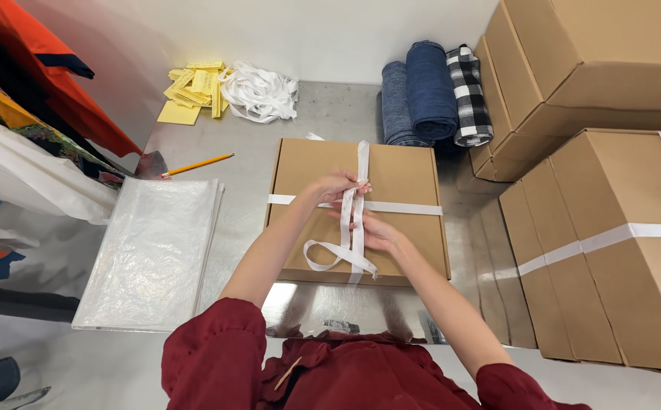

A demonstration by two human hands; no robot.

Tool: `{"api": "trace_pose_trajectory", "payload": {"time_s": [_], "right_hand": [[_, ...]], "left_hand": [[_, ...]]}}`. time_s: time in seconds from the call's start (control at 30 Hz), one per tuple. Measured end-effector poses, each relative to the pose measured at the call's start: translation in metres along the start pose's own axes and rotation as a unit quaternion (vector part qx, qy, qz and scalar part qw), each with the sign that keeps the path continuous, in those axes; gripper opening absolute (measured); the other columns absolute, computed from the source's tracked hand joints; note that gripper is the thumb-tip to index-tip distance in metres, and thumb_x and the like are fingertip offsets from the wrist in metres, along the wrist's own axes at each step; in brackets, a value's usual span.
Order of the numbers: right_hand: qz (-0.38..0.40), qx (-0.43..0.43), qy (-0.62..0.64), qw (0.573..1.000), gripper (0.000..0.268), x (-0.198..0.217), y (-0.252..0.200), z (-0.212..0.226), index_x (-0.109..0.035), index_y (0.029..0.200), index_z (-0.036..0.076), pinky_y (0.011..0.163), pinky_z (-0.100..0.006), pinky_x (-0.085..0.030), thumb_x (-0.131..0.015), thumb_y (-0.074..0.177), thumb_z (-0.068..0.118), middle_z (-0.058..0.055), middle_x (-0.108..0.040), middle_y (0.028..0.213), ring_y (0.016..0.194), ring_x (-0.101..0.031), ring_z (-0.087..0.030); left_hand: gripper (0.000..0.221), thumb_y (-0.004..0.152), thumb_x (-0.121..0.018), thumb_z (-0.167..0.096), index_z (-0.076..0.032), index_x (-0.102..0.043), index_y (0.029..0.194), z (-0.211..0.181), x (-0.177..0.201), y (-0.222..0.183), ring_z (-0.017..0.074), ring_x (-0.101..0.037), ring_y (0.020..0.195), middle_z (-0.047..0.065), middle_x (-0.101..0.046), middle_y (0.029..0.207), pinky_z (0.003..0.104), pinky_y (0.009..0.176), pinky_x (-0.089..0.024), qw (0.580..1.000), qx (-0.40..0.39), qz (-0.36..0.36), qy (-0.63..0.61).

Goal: The person places a plastic-wrapped item into a cardboard box and closes the lid. They then take a white ribbon, wrap it around the box, and tie a decorative bow on top.

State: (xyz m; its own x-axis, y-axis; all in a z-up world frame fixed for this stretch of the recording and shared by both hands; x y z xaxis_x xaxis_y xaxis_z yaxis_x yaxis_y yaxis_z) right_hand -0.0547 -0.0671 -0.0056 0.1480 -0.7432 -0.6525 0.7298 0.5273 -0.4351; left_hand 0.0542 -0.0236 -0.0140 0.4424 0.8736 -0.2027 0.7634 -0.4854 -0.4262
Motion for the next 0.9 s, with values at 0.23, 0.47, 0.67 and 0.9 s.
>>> {"api": "trace_pose_trajectory", "payload": {"time_s": [0.23,0.47,0.67,0.9], "right_hand": [[-0.119,0.066,-0.223,0.965,0.025,0.069,0.024,0.015,-0.064,0.111,0.003,0.07,-0.023,-0.055,-0.068,0.088,0.013,-0.004,-0.071,0.089,0.075,-0.068,-0.009],[-0.289,0.181,-0.586,0.735,0.023,0.124,-0.008,0.091,-0.081,0.096,0.023,0.066,-0.028,-0.051,-0.081,0.077,0.036,0.0,-0.069,0.076,0.073,-0.066,-0.015],[-0.32,0.15,-0.587,0.728,0.024,0.129,-0.035,0.108,-0.081,0.092,0.024,0.066,-0.029,-0.047,-0.081,0.073,0.039,-0.001,-0.066,0.075,0.074,-0.061,-0.017],[-0.364,0.164,-0.559,0.727,0.025,0.126,-0.077,0.134,-0.081,0.09,0.015,0.078,-0.035,-0.05,-0.08,0.073,0.034,-0.015,-0.073,0.091,0.092,-0.067,-0.031]], "left_hand": [[0.026,0.089,-0.08,-0.02,-0.004,-0.074,0.108,0.028,0.015,0.024,0.0082,-0.076,0.082,0.005,-0.079,0.093,0.022,0.082,-0.062,0.997,-0.009,-0.019,-0.07],[0.027,0.091,-0.071,-0.015,-0.003,-0.066,0.115,0.053,0.025,0.014,0.0141,-0.075,0.087,0.006,-0.076,0.097,0.031,0.083,-0.06,0.985,0.021,-0.102,-0.14],[0.033,0.087,-0.08,-0.017,-0.011,-0.064,0.116,0.113,0.045,0.036,0.0148,-0.074,0.09,0.001,-0.071,0.092,0.045,0.084,-0.062,0.941,0.02,-0.219,-0.255],[0.066,0.076,-0.077,0.003,-0.004,-0.051,0.137,0.103,0.032,0.012,0.0206,-0.071,0.1,0.001,-0.074,0.114,0.038,0.086,-0.06,0.915,-0.049,-0.322,-0.237]]}}
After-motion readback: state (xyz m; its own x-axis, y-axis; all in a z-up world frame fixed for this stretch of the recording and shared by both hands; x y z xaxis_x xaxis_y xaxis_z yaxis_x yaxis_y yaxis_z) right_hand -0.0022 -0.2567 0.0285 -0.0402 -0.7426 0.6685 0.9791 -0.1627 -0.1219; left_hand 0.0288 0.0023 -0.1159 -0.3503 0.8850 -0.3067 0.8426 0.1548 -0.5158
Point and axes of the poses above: each hand's wrist, its own y-axis towards the middle knuckle, its own x-axis out of the back of the hand, z = x × y, the point moved 9 cm from there along y, towards the middle knuckle
